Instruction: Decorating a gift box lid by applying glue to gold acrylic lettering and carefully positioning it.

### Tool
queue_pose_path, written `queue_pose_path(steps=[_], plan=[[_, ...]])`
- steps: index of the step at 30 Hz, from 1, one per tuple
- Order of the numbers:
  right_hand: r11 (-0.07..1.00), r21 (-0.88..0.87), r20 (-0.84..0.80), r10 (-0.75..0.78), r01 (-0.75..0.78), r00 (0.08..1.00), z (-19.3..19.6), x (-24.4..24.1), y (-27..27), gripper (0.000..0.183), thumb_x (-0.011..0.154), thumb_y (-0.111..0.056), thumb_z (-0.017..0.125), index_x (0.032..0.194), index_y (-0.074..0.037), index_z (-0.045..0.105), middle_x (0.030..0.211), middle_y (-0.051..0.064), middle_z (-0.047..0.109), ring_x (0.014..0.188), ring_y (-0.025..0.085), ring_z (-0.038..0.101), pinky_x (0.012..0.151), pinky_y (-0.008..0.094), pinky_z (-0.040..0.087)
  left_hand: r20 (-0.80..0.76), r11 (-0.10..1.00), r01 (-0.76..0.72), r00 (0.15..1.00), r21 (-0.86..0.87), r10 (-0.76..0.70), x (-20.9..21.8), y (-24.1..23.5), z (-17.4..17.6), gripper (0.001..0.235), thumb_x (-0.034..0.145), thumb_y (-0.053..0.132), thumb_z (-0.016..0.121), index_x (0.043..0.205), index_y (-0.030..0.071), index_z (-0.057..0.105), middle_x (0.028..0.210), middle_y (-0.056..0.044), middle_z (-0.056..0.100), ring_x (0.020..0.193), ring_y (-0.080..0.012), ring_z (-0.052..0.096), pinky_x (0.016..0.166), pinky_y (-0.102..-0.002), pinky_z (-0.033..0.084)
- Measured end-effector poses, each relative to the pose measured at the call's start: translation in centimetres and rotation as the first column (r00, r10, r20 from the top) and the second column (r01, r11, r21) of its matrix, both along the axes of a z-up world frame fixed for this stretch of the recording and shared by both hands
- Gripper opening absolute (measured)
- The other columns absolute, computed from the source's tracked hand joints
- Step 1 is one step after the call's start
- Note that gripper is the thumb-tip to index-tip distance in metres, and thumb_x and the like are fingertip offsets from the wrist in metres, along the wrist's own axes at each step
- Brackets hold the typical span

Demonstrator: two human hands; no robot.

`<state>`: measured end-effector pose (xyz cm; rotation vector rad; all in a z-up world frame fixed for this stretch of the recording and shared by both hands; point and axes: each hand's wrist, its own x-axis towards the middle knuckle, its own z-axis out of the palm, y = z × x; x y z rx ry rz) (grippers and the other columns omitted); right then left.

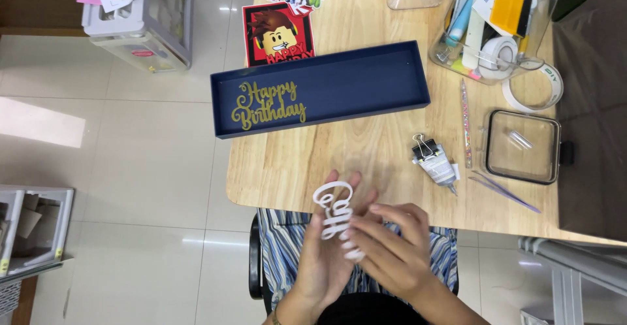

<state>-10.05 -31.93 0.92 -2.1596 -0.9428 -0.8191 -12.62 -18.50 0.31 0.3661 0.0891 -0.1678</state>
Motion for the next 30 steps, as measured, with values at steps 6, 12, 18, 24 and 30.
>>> queue_pose_path(steps=[6,12,18,24,30], plan=[[0.947,0.097,-0.291,-0.266,0.305,0.919,-3.4,0.8,-7.9,0.032,0.089,-0.015,0.079,0.114,0.003,0.069,0.106,0.017,0.07,0.096,0.036,0.065,0.1,0.051,0.048,-0.358,0.993,0.035,0.934,0.116,0.009,1.3,0.8,0.6,0.056,0.098,0.003,0.051,0.153,0.008,0.044,0.153,-0.022,0.054,0.14,-0.0369,0.053,0.105,-0.05,0.052],[0.729,-0.503,-0.27,-0.643,0.464,0.717,-3.2,6.6,-10.8,0.06,0.081,-0.066,0.075,0.125,-0.025,0.08,0.122,0.004,0.058,0.107,0.041,0.04,0.098,0.05,0.033,-0.288,0.982,0.142,0.952,0.124,-0.101,0.9,0.6,0.9,0.056,0.095,0.003,0.06,0.149,0.004,0.048,0.154,-0.02,0.053,0.141,-0.0307,0.052,0.112,-0.048,0.048],[0.905,-0.202,-0.658,-0.408,0.374,0.633,-0.3,6.5,-9.7,0.029,0.09,-0.031,0.082,0.106,-0.008,0.073,0.088,0.004,0.065,0.086,0.021,0.054,0.076,0.034,0.04,-0.17,0.988,0.125,0.98,0.093,-0.107,0.0,0.8,1.5,0.063,0.093,-0.003,0.062,0.153,0.005,0.044,0.158,-0.016,0.047,0.144,-0.0306,0.048,0.117,-0.045,0.042],[0.312,0.944,-0.298,0.679,0.104,0.671,1.7,3.1,-8.6,0.042,0.09,-0.029,0.092,0.115,-0.008,0.065,0.102,0.011,0.075,0.085,0.014,0.076,0.075,0.022,0.068,-0.078,0.959,0.177,0.983,0.221,-0.164,-0.6,-0.9,2.4,0.044,0.104,0.01,0.054,0.147,0.004,0.05,0.153,-0.017,0.053,0.138,-0.0226,0.054,0.114,-0.042,0.049],[0.541,0.778,-0.373,-0.01,0.319,0.928,-0.8,-1.7,-4.3,0.063,0.09,-0.058,0.076,0.116,-0.013,0.042,0.099,0.0,0.055,0.086,0.018,0.072,0.054,0.032,0.06,0.071,0.914,0.189,0.971,0.358,-0.228,-1.5,-2.6,4.2,0.052,0.108,0.028,0.049,0.154,0.004,0.04,0.158,-0.015,0.045,0.147,-0.0265,0.045,0.118,-0.044,0.045]])
